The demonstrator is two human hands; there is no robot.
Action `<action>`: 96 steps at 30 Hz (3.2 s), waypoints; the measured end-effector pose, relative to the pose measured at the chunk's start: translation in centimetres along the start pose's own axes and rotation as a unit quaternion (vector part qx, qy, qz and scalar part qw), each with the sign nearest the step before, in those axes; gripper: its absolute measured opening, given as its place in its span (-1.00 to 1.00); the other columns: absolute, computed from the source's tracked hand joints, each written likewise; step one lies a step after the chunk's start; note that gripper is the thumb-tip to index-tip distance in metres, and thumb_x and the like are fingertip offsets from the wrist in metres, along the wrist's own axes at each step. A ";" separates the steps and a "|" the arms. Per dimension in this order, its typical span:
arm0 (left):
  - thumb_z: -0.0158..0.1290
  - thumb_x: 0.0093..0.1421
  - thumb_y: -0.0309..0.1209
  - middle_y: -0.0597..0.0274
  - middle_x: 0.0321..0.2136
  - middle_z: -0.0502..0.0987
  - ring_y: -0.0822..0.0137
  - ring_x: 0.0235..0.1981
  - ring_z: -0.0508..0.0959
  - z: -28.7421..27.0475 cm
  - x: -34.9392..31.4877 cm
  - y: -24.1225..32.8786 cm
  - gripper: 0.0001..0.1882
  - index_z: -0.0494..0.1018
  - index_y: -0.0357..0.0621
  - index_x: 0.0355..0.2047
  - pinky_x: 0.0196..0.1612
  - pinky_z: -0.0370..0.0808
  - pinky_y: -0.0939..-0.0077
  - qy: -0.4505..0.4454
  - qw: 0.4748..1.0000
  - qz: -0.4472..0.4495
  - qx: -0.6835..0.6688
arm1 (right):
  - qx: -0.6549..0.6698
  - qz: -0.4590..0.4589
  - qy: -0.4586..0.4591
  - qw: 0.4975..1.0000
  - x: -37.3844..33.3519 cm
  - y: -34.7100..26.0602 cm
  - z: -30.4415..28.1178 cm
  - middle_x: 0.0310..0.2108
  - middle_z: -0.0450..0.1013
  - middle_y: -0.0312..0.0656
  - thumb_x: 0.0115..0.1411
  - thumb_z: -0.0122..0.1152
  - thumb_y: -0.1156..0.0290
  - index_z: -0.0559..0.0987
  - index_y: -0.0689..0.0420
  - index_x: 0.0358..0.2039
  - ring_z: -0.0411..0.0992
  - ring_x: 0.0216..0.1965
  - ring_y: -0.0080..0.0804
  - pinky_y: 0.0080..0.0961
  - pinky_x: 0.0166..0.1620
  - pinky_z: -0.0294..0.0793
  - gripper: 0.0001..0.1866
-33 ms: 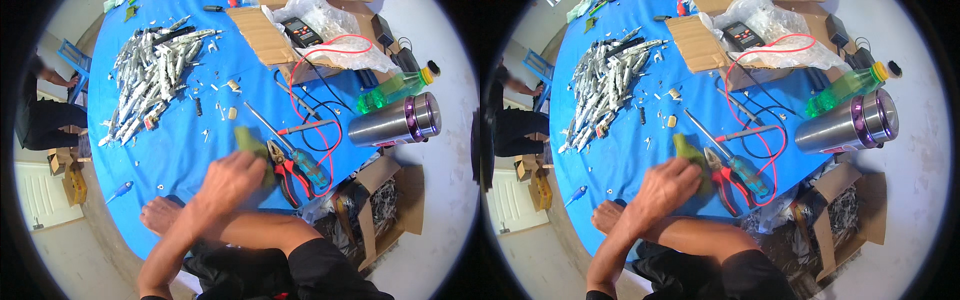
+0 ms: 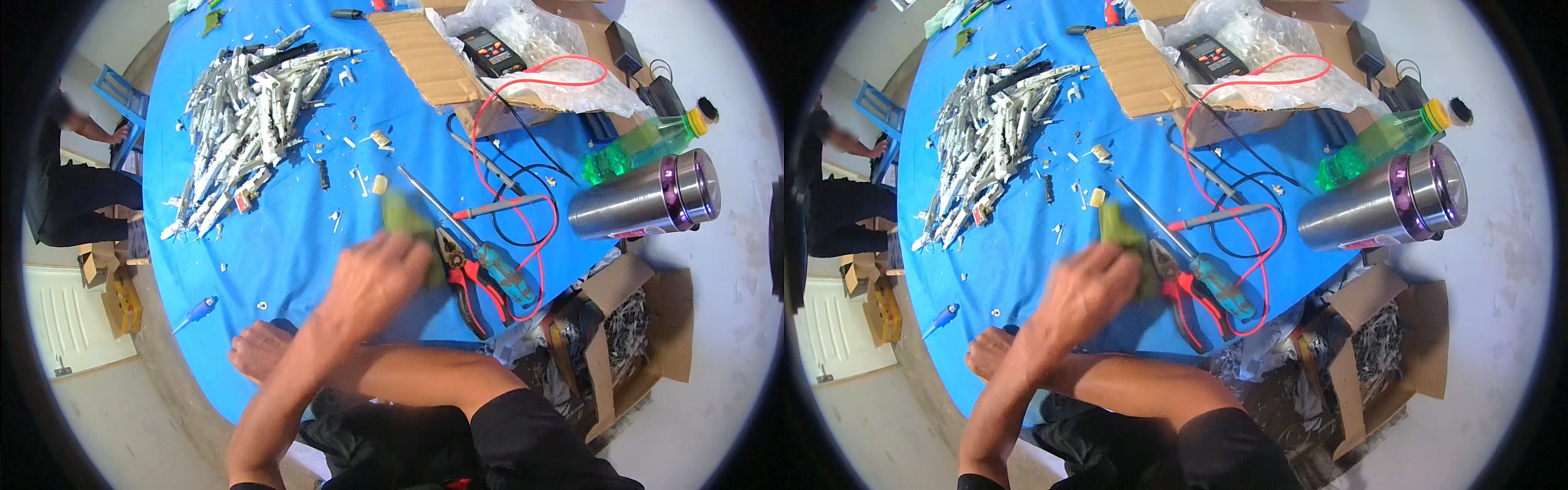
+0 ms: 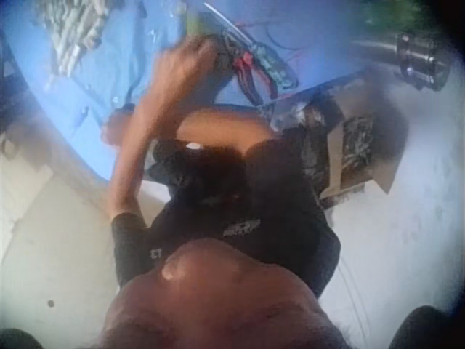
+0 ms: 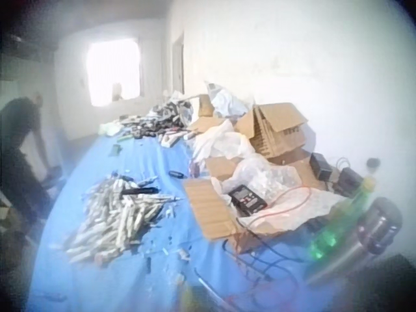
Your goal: The person disassembles metal hardware components by hand and using pliers, wiping parts with a green cloth and using a screwdriver to pry internal elements.
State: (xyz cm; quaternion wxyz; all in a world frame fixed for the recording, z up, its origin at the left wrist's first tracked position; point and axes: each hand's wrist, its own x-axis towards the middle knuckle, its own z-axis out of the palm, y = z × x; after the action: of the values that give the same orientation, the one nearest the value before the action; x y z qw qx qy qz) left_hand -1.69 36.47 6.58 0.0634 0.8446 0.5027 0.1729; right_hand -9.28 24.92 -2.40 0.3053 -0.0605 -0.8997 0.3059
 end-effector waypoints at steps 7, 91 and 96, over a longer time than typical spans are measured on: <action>0.24 0.32 -0.41 0.10 -0.28 0.60 -0.02 -0.25 0.68 -4.3 5.6 -7.1 -0.88 0.63 -0.06 -0.15 -0.22 0.63 0.07 0.204 0.972 -0.115 0.024 | 0.032 -0.041 0.106 0.993 -0.7 2.0 10.5 -0.18 0.49 -0.13 0.42 0.08 0.10 0.60 -0.07 -0.14 0.41 0.08 -0.15 -0.03 0.16 0.34 -0.76; 0.27 0.21 -0.45 0.02 -0.27 0.62 -0.11 -0.18 0.65 3.8 -23.4 21.9 -0.76 0.58 -0.11 -0.10 -0.14 0.63 0.00 0.035 0.949 -0.105 -0.296 | 0.220 0.612 0.120 0.750 -32.0 -7.1 -21.8 -0.36 0.58 -0.25 0.46 0.25 0.39 0.63 0.24 -0.05 0.51 -0.43 -0.59 -0.60 -0.42 0.51 -0.81; 0.33 0.18 -0.48 -0.02 -0.20 0.67 -0.09 -0.13 0.68 3.1 -24.5 21.4 -0.74 0.62 -0.17 -0.11 -0.11 0.64 0.07 0.116 0.929 -0.150 -0.319 | 0.203 0.671 0.130 0.701 -35.7 -8.0 -20.8 -0.36 0.58 -0.23 0.49 0.19 0.43 0.65 0.30 0.04 0.51 -0.45 -0.55 -0.55 -0.44 0.50 -0.76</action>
State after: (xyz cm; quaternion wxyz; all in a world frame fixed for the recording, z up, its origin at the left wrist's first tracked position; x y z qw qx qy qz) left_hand 6.50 4.94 4.17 0.2958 0.6684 0.5459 0.4095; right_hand 32.28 18.60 -2.96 0.1382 -0.6238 -0.4887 0.5941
